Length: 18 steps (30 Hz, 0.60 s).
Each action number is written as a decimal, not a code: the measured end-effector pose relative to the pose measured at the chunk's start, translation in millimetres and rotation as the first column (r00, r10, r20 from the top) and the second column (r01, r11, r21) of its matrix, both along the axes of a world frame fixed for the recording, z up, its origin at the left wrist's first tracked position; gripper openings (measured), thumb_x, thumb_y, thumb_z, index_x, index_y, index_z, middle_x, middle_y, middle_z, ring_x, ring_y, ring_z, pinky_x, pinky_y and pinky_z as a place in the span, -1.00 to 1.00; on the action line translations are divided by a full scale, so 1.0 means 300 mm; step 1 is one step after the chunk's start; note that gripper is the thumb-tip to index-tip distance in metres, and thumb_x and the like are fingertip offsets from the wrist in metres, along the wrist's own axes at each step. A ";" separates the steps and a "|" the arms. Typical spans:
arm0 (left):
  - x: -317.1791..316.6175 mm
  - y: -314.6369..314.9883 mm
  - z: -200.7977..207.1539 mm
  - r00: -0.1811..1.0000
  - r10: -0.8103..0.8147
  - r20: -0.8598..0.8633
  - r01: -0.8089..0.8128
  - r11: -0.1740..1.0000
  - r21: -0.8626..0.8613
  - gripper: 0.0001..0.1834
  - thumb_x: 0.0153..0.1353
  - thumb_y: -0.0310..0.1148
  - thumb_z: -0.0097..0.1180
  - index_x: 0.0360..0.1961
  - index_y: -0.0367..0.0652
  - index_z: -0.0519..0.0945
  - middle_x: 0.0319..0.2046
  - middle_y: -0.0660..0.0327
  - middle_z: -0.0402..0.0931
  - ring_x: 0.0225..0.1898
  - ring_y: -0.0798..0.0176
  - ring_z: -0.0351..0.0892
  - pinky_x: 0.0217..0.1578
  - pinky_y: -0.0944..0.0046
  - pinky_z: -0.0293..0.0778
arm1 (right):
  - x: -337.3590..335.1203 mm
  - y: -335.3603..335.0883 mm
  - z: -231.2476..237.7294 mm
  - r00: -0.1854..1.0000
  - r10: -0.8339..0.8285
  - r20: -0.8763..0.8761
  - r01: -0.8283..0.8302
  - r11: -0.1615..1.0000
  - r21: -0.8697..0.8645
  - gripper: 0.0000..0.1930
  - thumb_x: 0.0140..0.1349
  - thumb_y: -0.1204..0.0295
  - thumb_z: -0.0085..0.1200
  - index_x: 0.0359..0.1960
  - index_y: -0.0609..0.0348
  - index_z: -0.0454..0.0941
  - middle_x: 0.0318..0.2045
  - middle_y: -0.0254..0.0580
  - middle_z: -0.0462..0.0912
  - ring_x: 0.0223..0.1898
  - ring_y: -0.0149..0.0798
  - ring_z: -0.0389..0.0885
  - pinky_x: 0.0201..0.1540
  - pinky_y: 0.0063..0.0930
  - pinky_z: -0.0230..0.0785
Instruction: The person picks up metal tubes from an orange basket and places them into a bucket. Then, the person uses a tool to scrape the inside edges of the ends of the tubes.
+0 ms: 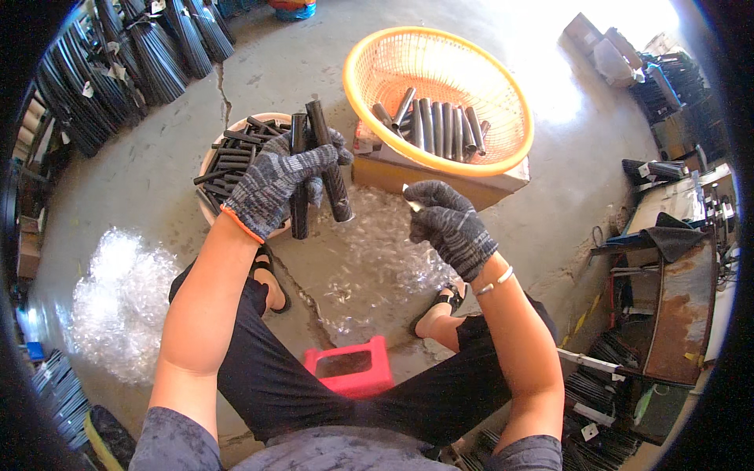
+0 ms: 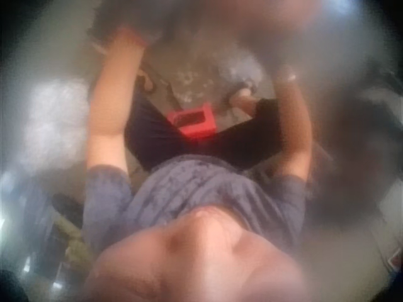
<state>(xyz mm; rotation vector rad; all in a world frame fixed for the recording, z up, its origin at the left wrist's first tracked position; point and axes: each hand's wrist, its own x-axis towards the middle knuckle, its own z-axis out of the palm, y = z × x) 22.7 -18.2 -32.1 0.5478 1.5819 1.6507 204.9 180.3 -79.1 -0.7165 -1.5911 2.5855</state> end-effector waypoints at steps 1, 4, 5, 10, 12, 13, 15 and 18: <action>0.003 -0.001 -0.003 0.999 0.007 0.042 -0.008 1.000 0.024 -0.77 0.17 -0.39 0.16 -0.15 -0.21 0.53 -0.40 0.19 0.61 -0.66 0.50 0.41 -0.65 0.53 0.35 | -0.002 -0.023 0.019 0.998 0.024 -0.065 -0.023 1.000 0.013 -0.50 0.04 0.59 0.10 0.08 0.22 0.35 -0.39 -0.25 0.48 -0.47 -0.33 0.46 -0.35 -0.44 0.39; 0.019 -0.003 -0.008 0.979 0.059 0.195 -0.081 0.991 0.108 -0.76 0.15 -0.36 0.19 -0.17 -0.22 0.56 -0.44 0.22 0.60 -0.68 0.49 0.38 -0.65 0.51 0.34 | -0.018 -0.092 0.108 0.984 0.094 -0.150 -0.087 0.995 0.058 -0.52 0.03 0.63 0.11 0.07 0.24 0.42 -0.30 -0.25 0.54 -0.37 -0.37 0.49 -0.25 -0.49 0.42; 0.025 0.001 -0.011 0.965 0.079 0.249 -0.117 0.983 0.138 -0.76 0.14 -0.33 0.21 -0.19 -0.22 0.58 -0.47 0.24 0.59 -0.68 0.49 0.36 -0.65 0.50 0.33 | -0.016 -0.093 0.113 0.980 0.153 -0.124 -0.130 0.976 0.173 -0.55 0.04 0.63 0.11 0.04 0.24 0.45 -0.30 -0.26 0.54 -0.35 -0.39 0.49 -0.23 -0.50 0.42; 0.024 0.023 -0.038 0.959 0.071 0.275 -0.122 0.977 0.176 -0.78 0.24 -0.36 0.09 -0.13 -0.22 0.53 -0.33 0.14 0.60 -0.64 0.51 0.41 -0.63 0.54 0.37 | -0.029 -0.083 0.072 0.968 0.220 -0.124 -0.130 0.854 0.503 -0.77 0.09 0.64 0.08 -0.18 0.25 0.51 -0.33 -0.32 0.55 -0.28 -0.47 0.46 -0.18 -0.55 0.40; 0.018 0.026 -0.047 0.949 0.087 0.302 -0.139 0.978 0.154 -0.77 0.24 -0.34 0.10 -0.13 -0.22 0.52 -0.33 0.13 0.60 -0.64 0.52 0.41 -0.64 0.55 0.37 | -0.050 -0.084 0.085 0.966 0.202 -0.160 -0.064 0.790 0.609 -0.81 0.07 0.65 0.11 -0.24 0.25 0.50 -0.34 -0.34 0.55 -0.28 -0.51 0.43 -0.18 -0.59 0.38; 0.016 0.033 -0.053 0.944 0.093 0.317 -0.147 0.978 0.150 -0.76 0.24 -0.33 0.10 -0.13 -0.23 0.52 -0.33 0.13 0.60 -0.64 0.52 0.41 -0.64 0.56 0.36 | -0.057 -0.084 0.083 0.964 0.187 -0.187 -0.034 0.790 0.613 -0.83 0.08 0.63 0.10 -0.26 0.26 0.49 -0.37 -0.27 0.54 -0.31 -0.44 0.44 -0.20 -0.55 0.38; 0.013 0.048 -0.061 0.946 0.055 0.321 -0.129 0.968 0.216 -0.76 0.23 -0.34 0.11 -0.13 -0.23 0.51 -0.32 0.12 0.59 -0.65 0.52 0.40 -0.66 0.57 0.34 | -0.066 -0.087 0.076 0.958 0.156 -0.242 0.027 0.787 0.616 -0.86 0.10 0.59 0.09 -0.28 0.28 0.46 -0.43 -0.12 0.52 -0.37 -0.30 0.47 -0.23 -0.45 0.37; 0.018 0.058 -0.058 0.947 0.076 0.311 -0.152 0.962 0.226 -0.75 0.22 -0.35 0.12 -0.12 -0.22 0.50 -0.32 0.11 0.59 -0.66 0.52 0.40 -0.66 0.56 0.35 | -0.071 -0.098 0.103 0.969 0.112 -0.219 0.029 0.833 0.552 -0.88 0.11 0.59 0.10 -0.31 0.28 0.46 -0.43 -0.15 0.52 -0.39 -0.36 0.45 -0.25 -0.48 0.37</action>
